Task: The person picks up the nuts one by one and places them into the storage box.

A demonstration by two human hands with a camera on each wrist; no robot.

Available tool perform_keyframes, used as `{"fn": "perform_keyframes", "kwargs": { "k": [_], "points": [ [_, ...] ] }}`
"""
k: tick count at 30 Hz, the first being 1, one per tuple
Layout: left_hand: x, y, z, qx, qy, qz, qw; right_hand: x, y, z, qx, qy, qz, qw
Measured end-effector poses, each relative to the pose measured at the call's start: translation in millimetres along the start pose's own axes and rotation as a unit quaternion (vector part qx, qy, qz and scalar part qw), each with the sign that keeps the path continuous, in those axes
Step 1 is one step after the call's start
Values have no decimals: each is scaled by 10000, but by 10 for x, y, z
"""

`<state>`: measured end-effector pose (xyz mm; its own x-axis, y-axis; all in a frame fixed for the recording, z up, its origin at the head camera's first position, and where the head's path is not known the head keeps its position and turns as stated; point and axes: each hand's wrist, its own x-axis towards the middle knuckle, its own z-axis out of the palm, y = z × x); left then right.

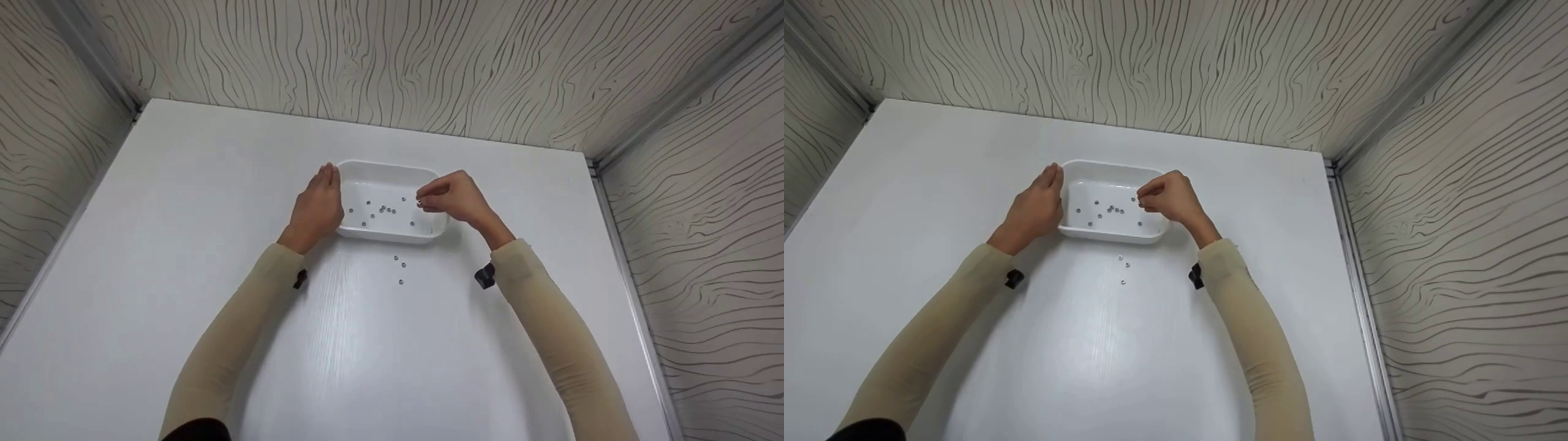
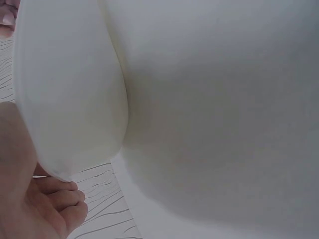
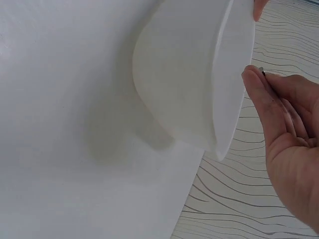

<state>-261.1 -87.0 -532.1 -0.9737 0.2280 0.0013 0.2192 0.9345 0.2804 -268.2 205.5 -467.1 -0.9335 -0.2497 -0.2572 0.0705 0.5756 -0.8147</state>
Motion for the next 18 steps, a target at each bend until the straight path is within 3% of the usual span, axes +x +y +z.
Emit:
{"fn": "perform_keyframes", "kwargs": {
  "k": [7, 18],
  "points": [
    [-2, 7, -3, -97, 30, -12, 9999, 132, 26, 15, 471, 165, 284, 9984],
    [-11, -8, 0, 28, 194, 200, 9996, 166, 16, 95, 182, 510, 62, 9985]
  ]
}}
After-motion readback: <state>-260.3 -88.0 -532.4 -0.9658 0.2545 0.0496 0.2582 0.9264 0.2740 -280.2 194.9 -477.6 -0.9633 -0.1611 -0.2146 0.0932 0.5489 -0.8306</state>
